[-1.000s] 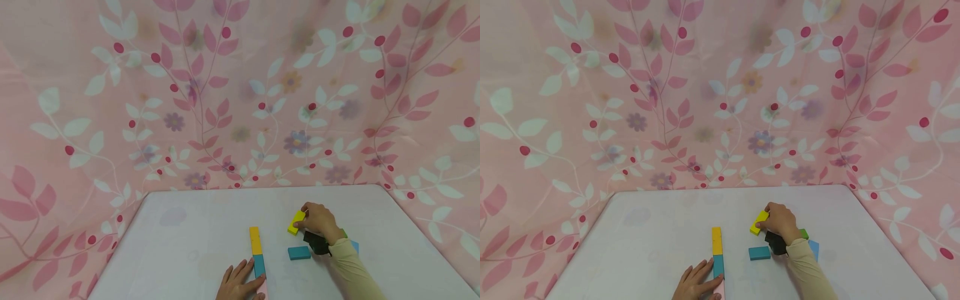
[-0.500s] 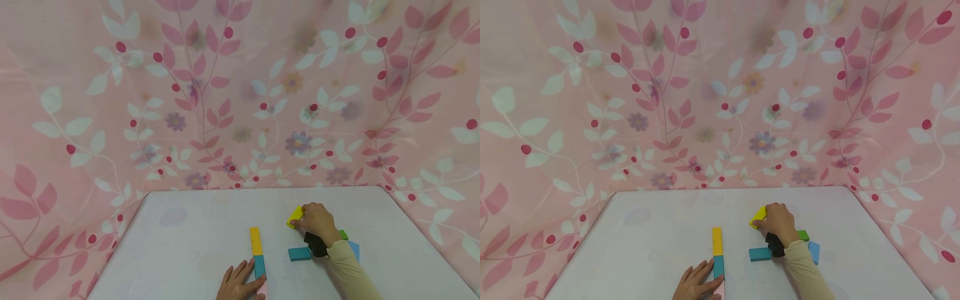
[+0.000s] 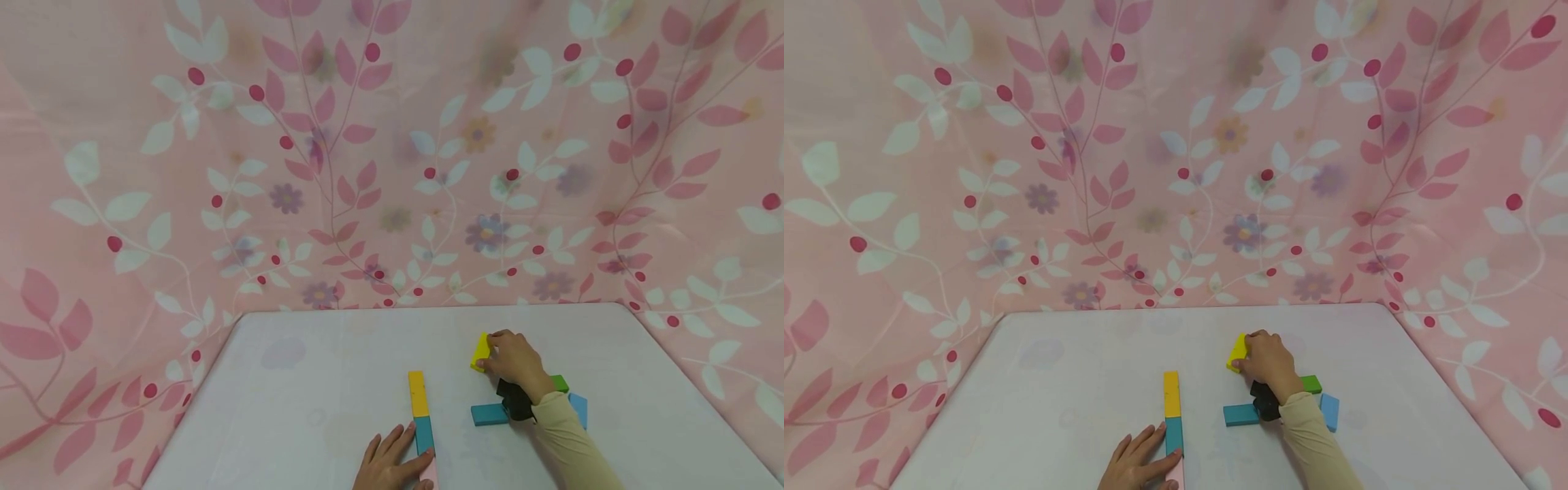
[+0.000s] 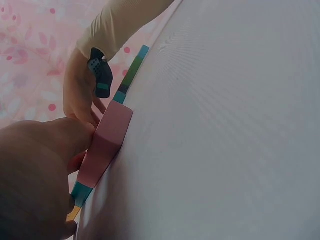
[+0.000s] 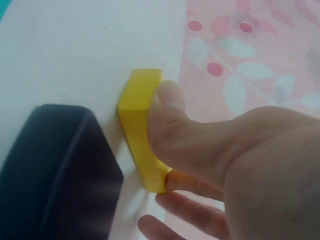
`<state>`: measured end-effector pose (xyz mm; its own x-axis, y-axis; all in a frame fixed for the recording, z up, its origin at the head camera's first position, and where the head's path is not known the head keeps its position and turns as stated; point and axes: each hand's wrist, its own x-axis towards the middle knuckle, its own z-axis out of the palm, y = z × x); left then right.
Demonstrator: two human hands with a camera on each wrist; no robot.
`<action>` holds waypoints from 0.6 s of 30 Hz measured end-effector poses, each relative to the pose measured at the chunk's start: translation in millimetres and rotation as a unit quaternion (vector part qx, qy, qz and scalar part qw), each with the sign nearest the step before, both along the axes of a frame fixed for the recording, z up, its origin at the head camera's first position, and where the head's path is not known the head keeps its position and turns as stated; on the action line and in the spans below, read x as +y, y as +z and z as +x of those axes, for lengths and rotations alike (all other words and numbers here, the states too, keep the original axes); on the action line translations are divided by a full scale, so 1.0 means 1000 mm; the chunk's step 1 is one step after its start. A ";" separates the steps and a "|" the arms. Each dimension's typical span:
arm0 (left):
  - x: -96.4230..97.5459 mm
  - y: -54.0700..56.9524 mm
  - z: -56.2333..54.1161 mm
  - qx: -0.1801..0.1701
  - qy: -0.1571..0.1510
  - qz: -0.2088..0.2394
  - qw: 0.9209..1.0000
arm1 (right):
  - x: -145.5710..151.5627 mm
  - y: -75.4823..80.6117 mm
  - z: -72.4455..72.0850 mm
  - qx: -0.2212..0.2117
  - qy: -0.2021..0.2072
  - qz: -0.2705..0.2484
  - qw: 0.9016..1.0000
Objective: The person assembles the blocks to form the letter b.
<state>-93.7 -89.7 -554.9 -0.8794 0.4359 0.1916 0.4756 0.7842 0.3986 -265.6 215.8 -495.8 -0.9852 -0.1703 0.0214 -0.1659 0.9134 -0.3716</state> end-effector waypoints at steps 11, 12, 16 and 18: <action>-0.001 0.003 0.001 -0.001 -0.003 0.004 1.000 | -0.004 -0.009 -0.008 0.023 0.046 0.015 0.999; -0.001 0.003 0.001 -0.007 -0.003 0.005 1.000 | -0.005 -0.010 -0.009 0.025 0.050 0.017 0.998; -0.001 0.002 0.000 -0.016 -0.005 0.007 1.000 | -0.010 -0.010 -0.012 0.029 0.059 0.018 0.998; -0.001 0.002 0.000 -0.012 -0.005 0.004 1.000 | -0.012 -0.009 -0.013 0.029 0.063 0.020 0.997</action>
<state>-93.8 -90.5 -552.8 -0.8790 0.4436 0.1746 0.4742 0.7757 0.4164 -279.0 203.5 -504.4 -0.9530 -0.2951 0.0690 -0.3012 0.8974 -0.3225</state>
